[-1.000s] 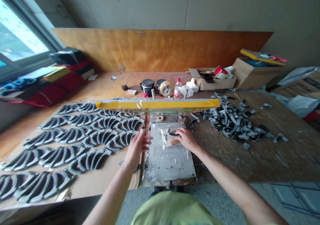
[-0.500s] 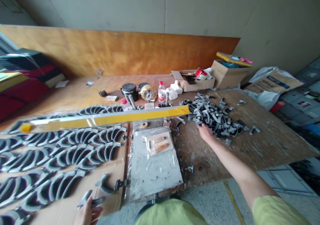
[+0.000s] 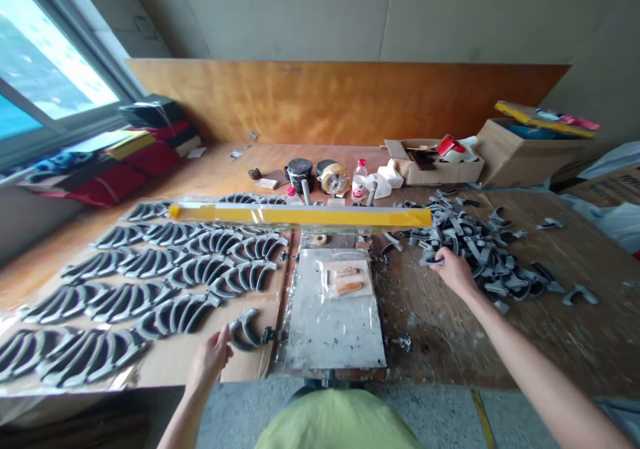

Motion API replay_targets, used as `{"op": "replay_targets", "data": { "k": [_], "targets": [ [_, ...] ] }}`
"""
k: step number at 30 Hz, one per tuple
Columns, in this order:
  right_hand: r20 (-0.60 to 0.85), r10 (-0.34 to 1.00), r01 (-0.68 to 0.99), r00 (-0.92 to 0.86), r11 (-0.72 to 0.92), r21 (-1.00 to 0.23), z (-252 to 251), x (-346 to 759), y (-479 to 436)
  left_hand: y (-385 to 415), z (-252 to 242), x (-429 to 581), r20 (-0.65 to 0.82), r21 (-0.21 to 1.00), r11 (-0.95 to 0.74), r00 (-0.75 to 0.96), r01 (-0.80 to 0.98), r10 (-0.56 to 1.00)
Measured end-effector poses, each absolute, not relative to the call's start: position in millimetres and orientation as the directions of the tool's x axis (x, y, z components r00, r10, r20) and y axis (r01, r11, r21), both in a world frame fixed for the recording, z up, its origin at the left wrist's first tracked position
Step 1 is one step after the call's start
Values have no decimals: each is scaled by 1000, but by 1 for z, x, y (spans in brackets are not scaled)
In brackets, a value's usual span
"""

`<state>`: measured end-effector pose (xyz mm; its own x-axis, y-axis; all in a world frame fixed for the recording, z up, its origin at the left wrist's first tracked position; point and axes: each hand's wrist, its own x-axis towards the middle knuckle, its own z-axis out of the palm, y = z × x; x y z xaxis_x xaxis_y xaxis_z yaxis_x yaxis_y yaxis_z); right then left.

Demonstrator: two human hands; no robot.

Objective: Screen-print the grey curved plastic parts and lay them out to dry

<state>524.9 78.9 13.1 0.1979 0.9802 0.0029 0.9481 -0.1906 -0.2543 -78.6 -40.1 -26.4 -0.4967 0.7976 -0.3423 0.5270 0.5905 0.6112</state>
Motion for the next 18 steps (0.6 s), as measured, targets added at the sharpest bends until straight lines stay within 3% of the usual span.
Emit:
{"op": "replay_targets", "data": {
  "k": [3,5,7,11,14,18],
  "targets": [
    [42,999,760,-27,48,-648,17,457,72,-4,12,-58,-281,822,452,-443,348,852],
    [110,969,627,-222,228,-745,12,403,68,27,48,-34,-146,924,267,-395,272,907],
    [153,925,608,-348,347,-714,6,357,68,57,87,-10,-8,986,65,-353,151,936],
    [164,872,733,-461,478,-484,-2,316,72,98,143,19,155,984,-177,-360,-30,920],
    [145,847,771,-512,527,-357,-2,314,69,101,154,23,191,981,-187,-338,44,922],
    [130,870,795,-475,488,-361,3,330,60,70,144,16,120,993,-109,-297,54,947]
  ]
}}
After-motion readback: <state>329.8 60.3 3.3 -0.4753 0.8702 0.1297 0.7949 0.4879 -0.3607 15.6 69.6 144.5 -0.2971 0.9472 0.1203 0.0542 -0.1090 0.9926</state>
